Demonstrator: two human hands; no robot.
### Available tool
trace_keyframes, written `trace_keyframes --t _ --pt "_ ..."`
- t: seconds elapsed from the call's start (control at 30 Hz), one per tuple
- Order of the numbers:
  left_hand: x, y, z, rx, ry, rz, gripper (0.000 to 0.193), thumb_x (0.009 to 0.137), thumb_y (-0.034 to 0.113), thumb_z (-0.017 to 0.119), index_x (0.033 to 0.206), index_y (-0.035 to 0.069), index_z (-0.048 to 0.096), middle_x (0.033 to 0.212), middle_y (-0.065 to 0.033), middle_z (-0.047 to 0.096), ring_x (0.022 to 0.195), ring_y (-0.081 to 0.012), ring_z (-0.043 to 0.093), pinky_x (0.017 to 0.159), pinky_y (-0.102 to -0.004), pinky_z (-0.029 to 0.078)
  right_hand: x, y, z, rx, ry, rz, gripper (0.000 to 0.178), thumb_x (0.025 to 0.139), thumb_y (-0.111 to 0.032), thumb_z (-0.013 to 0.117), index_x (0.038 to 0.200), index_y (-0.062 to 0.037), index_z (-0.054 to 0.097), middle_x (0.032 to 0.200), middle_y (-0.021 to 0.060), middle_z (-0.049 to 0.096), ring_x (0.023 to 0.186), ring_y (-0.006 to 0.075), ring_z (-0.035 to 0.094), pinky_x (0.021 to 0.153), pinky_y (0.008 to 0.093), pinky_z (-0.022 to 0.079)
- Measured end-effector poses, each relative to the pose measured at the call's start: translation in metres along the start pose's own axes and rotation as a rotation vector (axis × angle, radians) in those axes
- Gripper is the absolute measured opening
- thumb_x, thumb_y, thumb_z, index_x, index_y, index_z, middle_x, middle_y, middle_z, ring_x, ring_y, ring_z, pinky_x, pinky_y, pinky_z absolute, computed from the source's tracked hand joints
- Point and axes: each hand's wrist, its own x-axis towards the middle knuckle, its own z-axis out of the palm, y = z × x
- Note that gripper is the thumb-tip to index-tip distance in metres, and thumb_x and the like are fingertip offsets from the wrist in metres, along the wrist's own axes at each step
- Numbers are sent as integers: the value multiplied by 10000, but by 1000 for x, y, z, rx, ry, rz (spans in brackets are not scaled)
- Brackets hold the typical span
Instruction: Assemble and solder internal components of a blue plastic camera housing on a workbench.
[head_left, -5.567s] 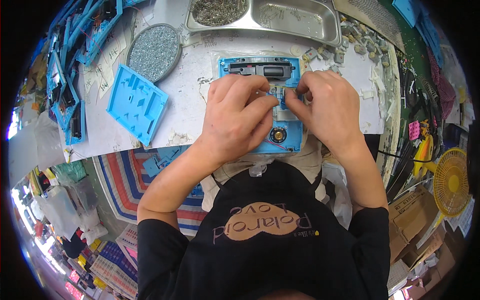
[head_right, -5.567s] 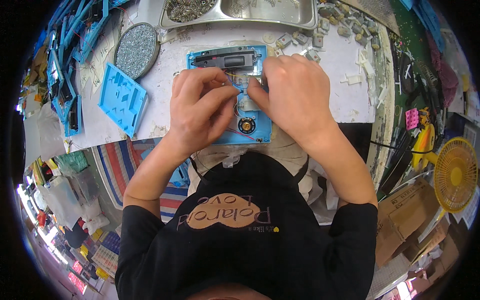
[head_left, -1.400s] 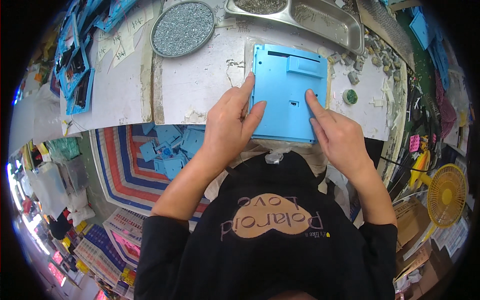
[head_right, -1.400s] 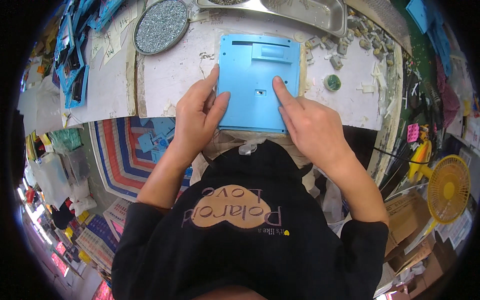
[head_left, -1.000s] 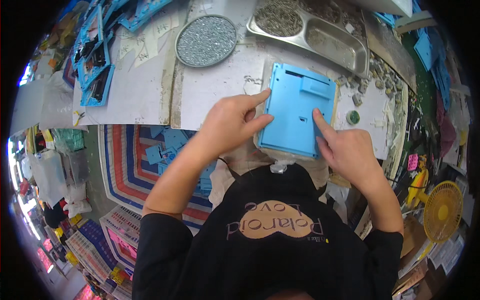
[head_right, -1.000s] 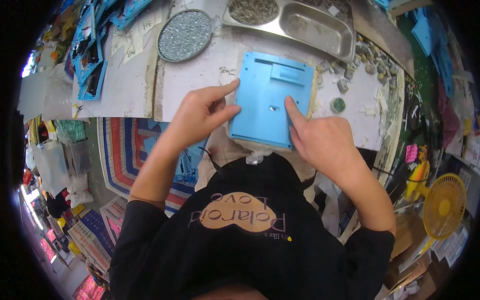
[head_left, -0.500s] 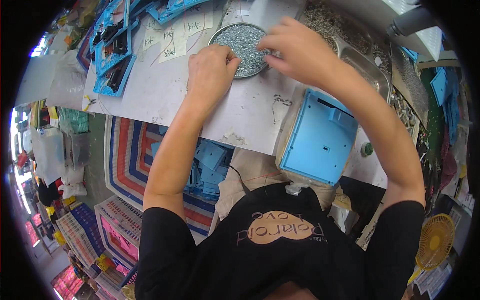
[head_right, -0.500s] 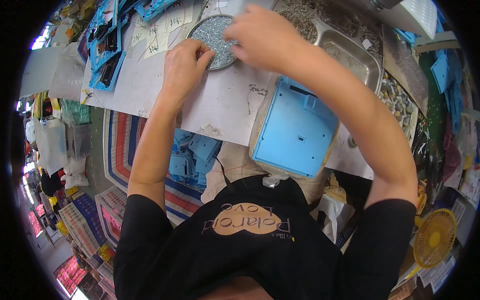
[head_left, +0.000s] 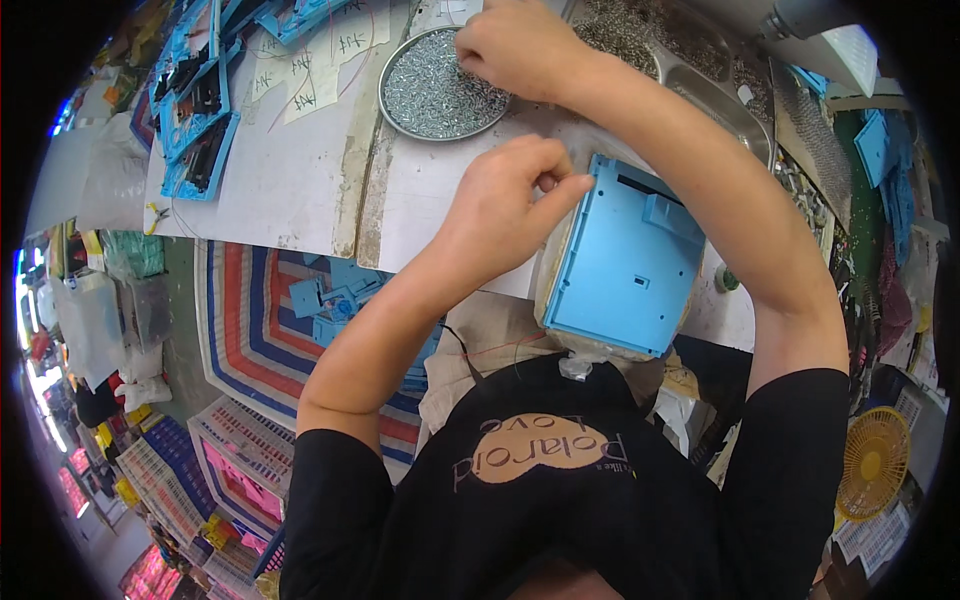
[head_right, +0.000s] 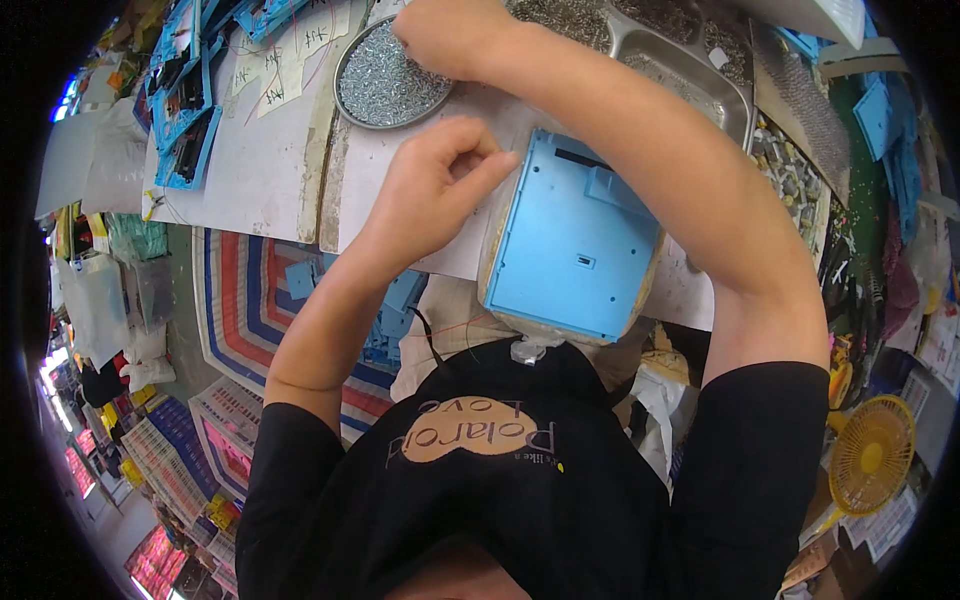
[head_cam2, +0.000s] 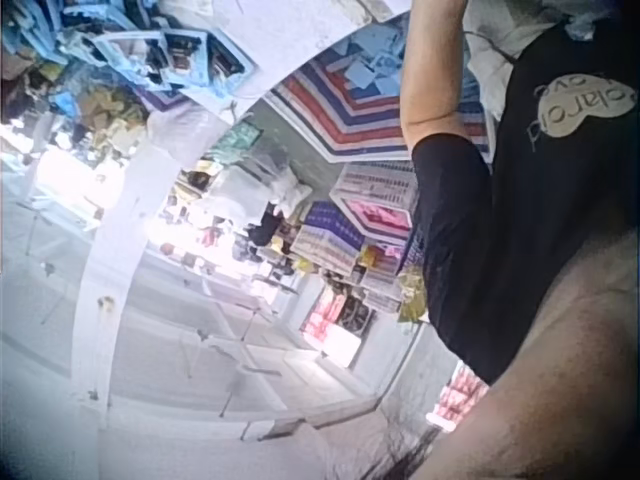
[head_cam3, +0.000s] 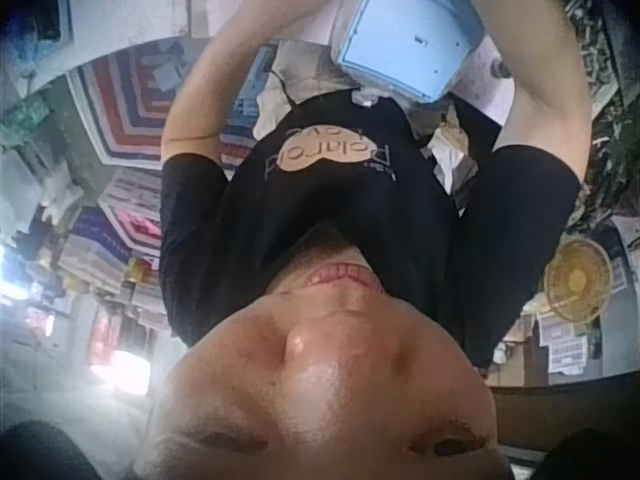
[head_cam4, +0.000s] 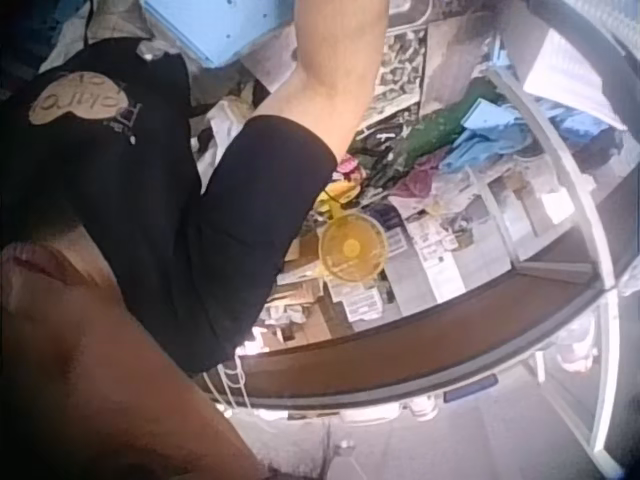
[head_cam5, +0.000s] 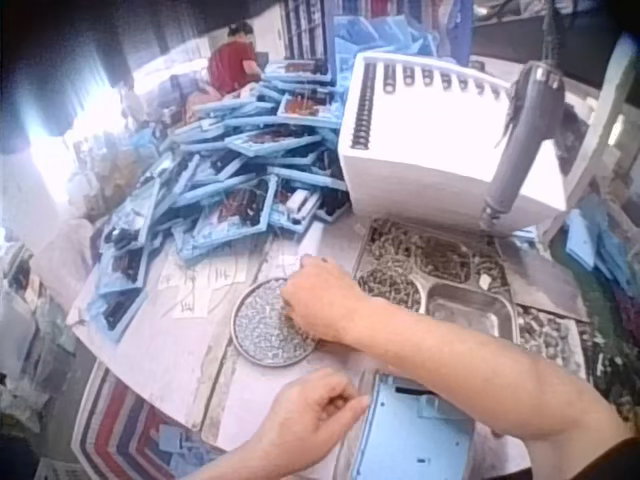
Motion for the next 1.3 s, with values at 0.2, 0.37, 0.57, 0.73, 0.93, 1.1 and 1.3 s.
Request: trace_keyframes --t 0.2,0.37,0.57,0.73,0.93,1.1,1.3 --pt "9 0 17 205 -30 94 255 934 200 679 837 -26 613 789 -159 591 710 -306 577 670 -411 467 -58 19 -55 246 150 11 167 893 -173 672 929 -23 739 897 112 714 919 284 646 830 437 508" --pt "15 4 21 300 -12 208 270 928 200 681 807 -22 586 770 -163 572 701 -318 574 657 -426 462 -183 23 -113 463 52 268 120 876 -148 723 884 -38 677 790 100 642 746 268 629 687 380 502" --pt "16 8 16 207 -110 69 277 913 194 724 802 -10 573 746 -113 538 658 -232 501 615 -347 423 -245 25 -115 360 -13 277 116 833 -116 756 871 -38 678 806 100 669 780 285 641 705 386 512" --pt "11 8 5 165 -41 71 281 889 206 770 818 5 587 762 -69 542 677 -190 499 622 -324 425 -237 35 -120 273 -121 212 135 832 -142 747 872 -36 672 832 103 682 845 310 653 746 413 523" --pt "5 -17 -47 267 130 -111 230 932 169 750 844 18 601 735 19 513 678 -69 437 610 -244 367 -205 39 -129 2 -341 44 129 823 -166 736 854 -45 703 834 125 698 884 333 677 771 428 546" --pt "2 -23 -71 269 170 -198 265 909 213 764 834 -3 630 710 -4 526 658 -90 452 598 -271 382 -169 41 -130 -140 -686 -36 118 776 -145 754 774 -40 702 782 144 681 837 343 681 749 453 547" --pt "16 -29 -85 330 150 -195 312 904 266 756 824 -16 649 716 -43 573 661 -121 497 606 -291 412 -136 33 -130 -166 -898 -53 113 763 -105 755 785 5 747 798 184 714 749 326 715 656 430 564"
